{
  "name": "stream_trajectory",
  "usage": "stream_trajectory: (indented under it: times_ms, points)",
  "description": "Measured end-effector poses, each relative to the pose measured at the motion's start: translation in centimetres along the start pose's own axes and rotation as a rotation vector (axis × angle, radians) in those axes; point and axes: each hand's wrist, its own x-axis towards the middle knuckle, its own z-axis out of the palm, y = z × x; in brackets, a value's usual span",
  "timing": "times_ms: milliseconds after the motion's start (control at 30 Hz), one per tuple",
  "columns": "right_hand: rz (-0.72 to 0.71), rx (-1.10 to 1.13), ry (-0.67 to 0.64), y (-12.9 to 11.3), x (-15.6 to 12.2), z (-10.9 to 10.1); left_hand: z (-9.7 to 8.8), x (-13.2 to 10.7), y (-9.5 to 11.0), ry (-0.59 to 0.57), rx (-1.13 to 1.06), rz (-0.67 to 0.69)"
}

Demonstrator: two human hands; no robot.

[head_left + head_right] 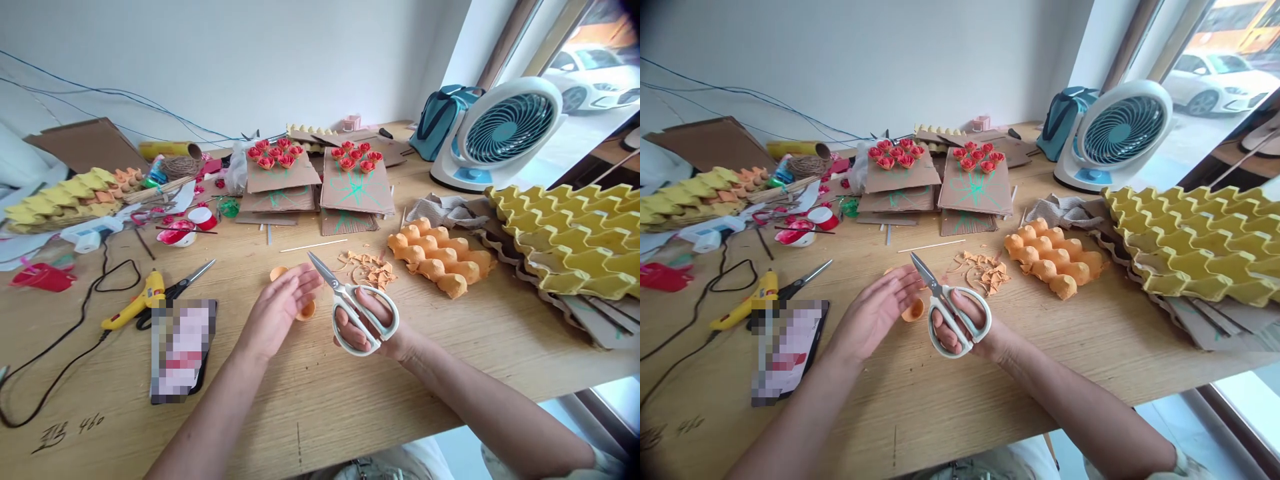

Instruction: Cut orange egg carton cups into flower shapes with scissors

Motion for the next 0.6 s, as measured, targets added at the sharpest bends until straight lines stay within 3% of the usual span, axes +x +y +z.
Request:
stream_trajectory:
  times_ms: [100, 267, 433, 500, 600]
  points:
    - [-0.033, -0.016, 0.032, 0.1, 0.1, 0.2, 2.2, 1.2, 0.1, -0.106, -0.111, -0.079]
    - [-0.256, -0.015, 0.230, -1.1, 0.4, 0.0, 4.8, 3.0, -1.2, -0.102, -0.143, -0.055]
    - [-0.490, -0.020, 0.401, -2.3, 0.2, -0.4, 6.6, 4.6, -2.8, -0.171, 0.201, 0.039]
    - [-0.485, -0.015, 0.387, -2.7, 0.1, -0.5, 6.8, 5.1, -3.0, -0.185, 0.252, 0.046]
    - [-0.372, 0.001, 0.308, -2.7, 0.1, -0.6, 6.7, 5.4, -2.3, -0.160, 0.087, -0.006]
